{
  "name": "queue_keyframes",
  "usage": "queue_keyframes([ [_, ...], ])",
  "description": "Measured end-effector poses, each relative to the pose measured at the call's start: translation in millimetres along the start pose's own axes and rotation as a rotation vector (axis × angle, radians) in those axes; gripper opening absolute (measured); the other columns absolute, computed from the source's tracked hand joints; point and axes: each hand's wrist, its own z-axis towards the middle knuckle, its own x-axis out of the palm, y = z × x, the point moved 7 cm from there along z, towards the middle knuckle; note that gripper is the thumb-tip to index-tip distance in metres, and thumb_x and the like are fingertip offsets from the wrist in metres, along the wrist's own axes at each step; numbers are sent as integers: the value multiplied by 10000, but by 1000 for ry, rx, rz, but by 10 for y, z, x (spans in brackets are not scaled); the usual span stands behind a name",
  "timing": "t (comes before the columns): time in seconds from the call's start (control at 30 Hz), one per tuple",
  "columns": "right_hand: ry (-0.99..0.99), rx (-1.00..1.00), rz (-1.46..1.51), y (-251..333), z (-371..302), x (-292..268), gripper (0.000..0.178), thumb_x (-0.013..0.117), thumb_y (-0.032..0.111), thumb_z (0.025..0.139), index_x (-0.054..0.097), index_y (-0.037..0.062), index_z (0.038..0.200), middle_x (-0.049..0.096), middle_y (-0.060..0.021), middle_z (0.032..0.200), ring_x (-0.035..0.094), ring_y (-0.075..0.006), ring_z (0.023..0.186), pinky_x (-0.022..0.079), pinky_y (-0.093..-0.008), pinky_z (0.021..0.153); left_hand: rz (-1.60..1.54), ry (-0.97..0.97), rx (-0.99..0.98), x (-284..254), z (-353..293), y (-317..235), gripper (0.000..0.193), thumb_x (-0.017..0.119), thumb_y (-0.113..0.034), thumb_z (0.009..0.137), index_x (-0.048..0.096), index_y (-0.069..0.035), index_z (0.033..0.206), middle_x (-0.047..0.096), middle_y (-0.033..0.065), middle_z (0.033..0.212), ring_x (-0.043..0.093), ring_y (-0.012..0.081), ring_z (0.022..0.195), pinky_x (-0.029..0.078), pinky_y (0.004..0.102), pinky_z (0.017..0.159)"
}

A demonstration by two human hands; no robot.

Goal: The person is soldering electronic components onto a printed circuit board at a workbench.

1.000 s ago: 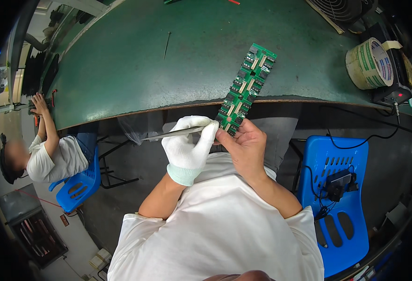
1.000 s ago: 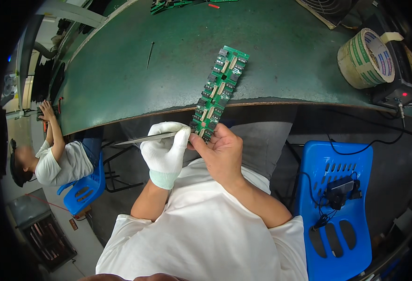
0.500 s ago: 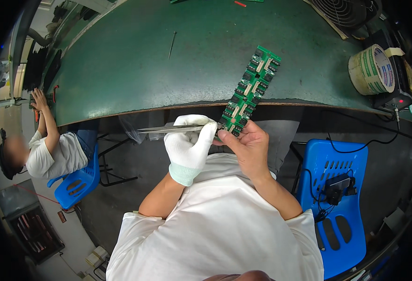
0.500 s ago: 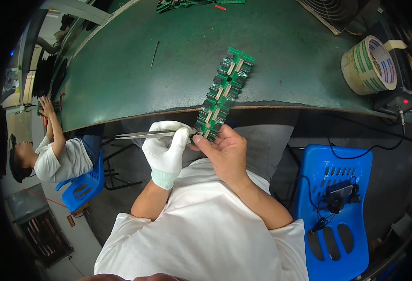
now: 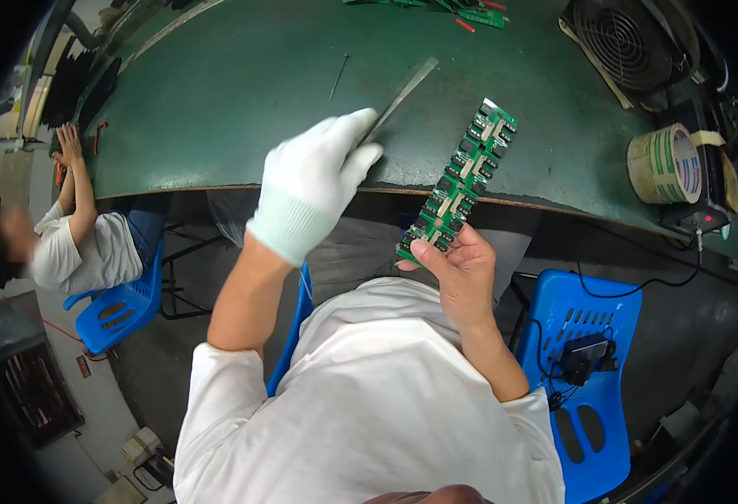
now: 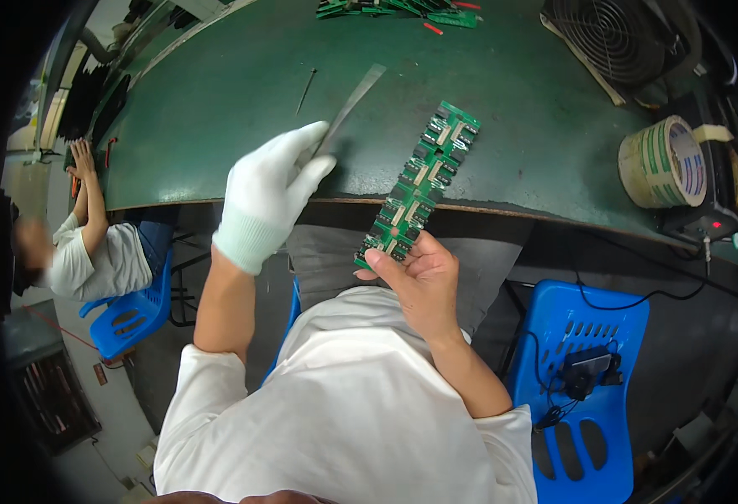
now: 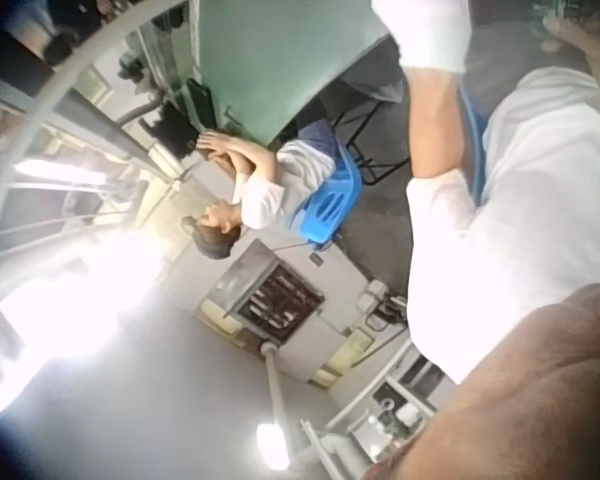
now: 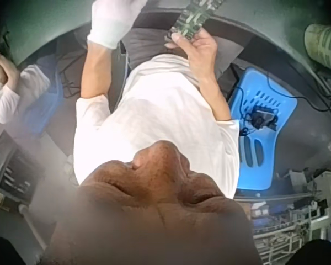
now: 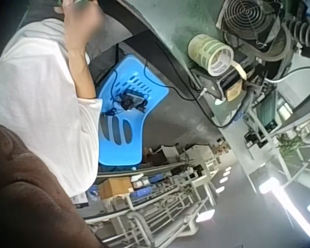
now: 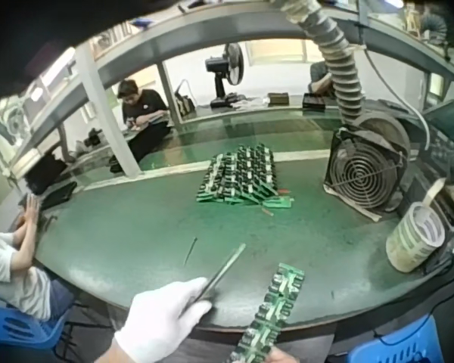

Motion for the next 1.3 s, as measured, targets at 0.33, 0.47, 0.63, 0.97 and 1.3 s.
queue_keyframes([
  [0.33,-36,-15,-4,52,-31,-32,376,680,-119,832,568,-47,1184,692,-140,992,692,-199,826,623,-306,722,-340,44,48,57,-259,-173,195,698,-44,787,718,-29,980,662,58,826,528,183,595,440,291,577],
  [0.47,-106,-124,-130,90,-5,-53,370,679,-136,828,565,-57,1171,688,-150,1009,687,-191,840,619,-291,737,-450,117,-34,315,-452,-192,162,707,-2,767,726,-1,928,624,30,757,425,110,532,379,256,512],
  [0.63,-121,-242,-302,137,-36,-18,358,682,-145,826,561,-71,1154,685,-157,1010,679,-178,842,619,-283,751,-468,82,-62,376,-492,-193,155,705,11,753,721,2,907,608,19,735,399,90,519,358,242,492],
  [0.97,-57,-176,-267,223,-23,51,361,691,-149,814,558,-88,1144,681,-166,1006,673,-179,827,623,-287,749,-750,370,-340,467,-468,-59,115,680,30,763,674,14,876,598,-2,733,417,54,561,369,206,515],
  [1.3,87,38,-221,531,54,145,499,687,-166,790,522,-95,1256,681,-188,1027,684,-210,809,631,-289,610,-1110,99,-313,617,-664,-101,88,665,-33,800,668,-3,883,621,6,736,451,42,561,373,190,513],
])
